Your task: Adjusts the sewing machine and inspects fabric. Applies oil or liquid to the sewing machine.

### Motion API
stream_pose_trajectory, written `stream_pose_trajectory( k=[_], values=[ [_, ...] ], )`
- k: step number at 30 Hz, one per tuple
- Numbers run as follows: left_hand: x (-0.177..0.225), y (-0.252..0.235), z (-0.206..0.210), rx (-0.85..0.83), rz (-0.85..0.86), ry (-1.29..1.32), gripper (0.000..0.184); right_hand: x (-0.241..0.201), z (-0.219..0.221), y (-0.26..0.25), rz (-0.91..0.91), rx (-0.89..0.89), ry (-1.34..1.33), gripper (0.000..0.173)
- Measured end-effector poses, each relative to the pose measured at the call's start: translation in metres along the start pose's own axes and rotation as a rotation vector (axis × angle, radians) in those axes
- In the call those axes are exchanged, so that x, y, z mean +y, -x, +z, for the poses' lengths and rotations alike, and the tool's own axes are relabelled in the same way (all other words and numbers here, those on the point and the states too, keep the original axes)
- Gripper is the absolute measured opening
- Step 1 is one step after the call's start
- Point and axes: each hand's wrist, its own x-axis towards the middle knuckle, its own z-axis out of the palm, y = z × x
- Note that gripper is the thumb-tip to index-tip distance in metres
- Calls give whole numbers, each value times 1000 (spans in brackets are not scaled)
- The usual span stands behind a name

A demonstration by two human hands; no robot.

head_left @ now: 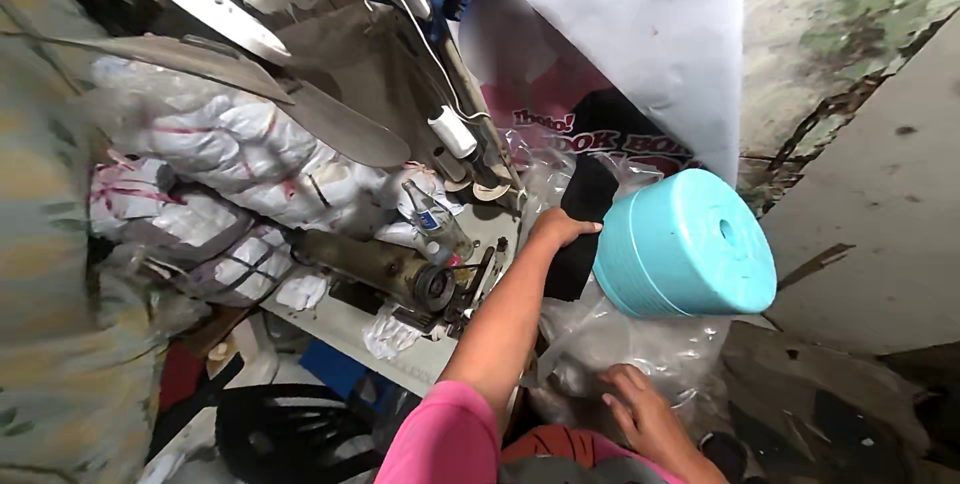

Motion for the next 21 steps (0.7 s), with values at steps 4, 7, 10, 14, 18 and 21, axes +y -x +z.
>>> stream_pose_trajectory(
  k=[4,7,10,14,18,21],
  values=[
    [-12,5,-9,-29,129,232,61,-4,-16,-8,-118,270,95,32],
    [-12,39,-31,-25,322,461,46,-15,-50,-20,-166,495,169,38],
    [-21,65,-52,-6,570,679,38,-20,-82,-34,-211,625,232,39],
    [-57,130,-68,105,754,780,41,-30,-95,-50,-279,677,234,39],
    [-111,190,-52,290,775,817,58,-54,-77,-59,-369,585,56,44],
    [-139,229,-23,301,743,758,53,-67,-52,-68,-438,437,-66,57]
  ],
)
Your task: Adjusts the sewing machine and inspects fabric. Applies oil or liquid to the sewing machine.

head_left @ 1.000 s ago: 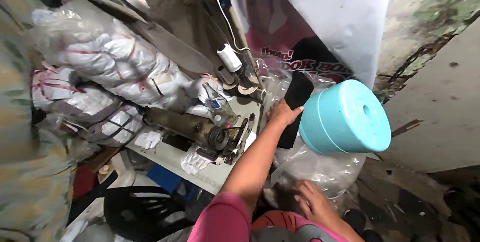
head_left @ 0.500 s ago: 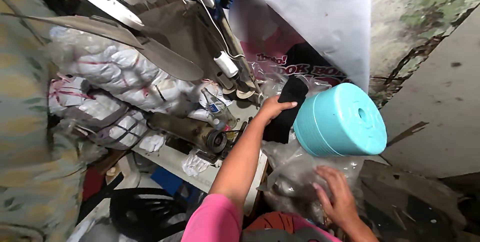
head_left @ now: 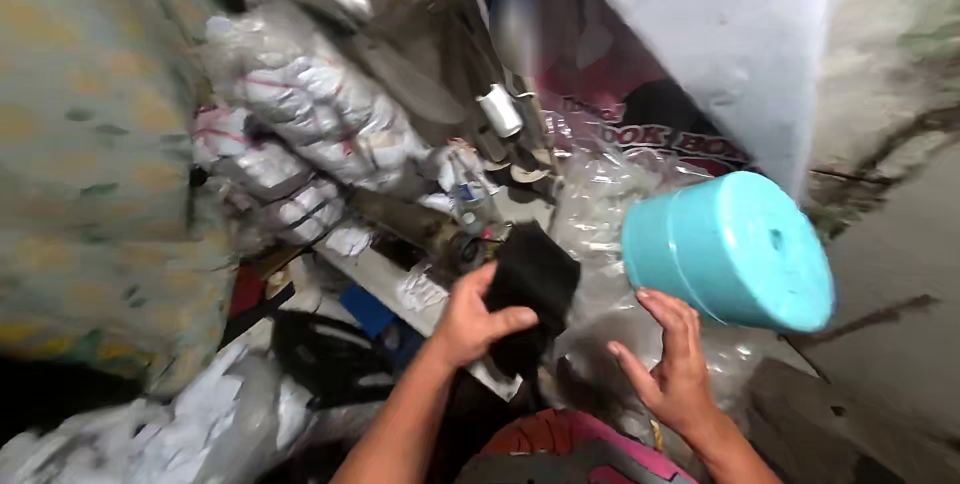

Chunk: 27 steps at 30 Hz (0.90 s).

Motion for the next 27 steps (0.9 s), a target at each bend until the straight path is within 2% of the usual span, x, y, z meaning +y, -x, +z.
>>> stream_pose_trajectory(
  k=[2,5,8,10,12,18,20,23,27],
  values=[
    [-4,30,4,-10,-61,-31,48,-5,21,-1,-21,-134,-117,70],
    [-10,61,18,25,-146,-28,40,-19,51,0,-13,-334,-353,79],
    [-14,80,22,98,-180,-5,40,-45,71,3,169,-398,-700,80],
    [-11,90,17,138,-211,-71,44,-61,77,1,249,-420,-796,80],
    [-11,101,14,190,-220,-100,46,-69,81,2,258,-472,-822,78],
    [-24,124,11,379,-359,-122,49,-61,92,11,114,-640,-760,68],
    [-27,128,11,409,-371,-62,47,-61,91,10,126,-705,-766,75],
    [-31,130,11,421,-383,52,44,-60,83,6,143,-824,-777,94],
    [-33,126,12,357,-396,95,42,-57,78,5,73,-797,-681,89]
  ],
)
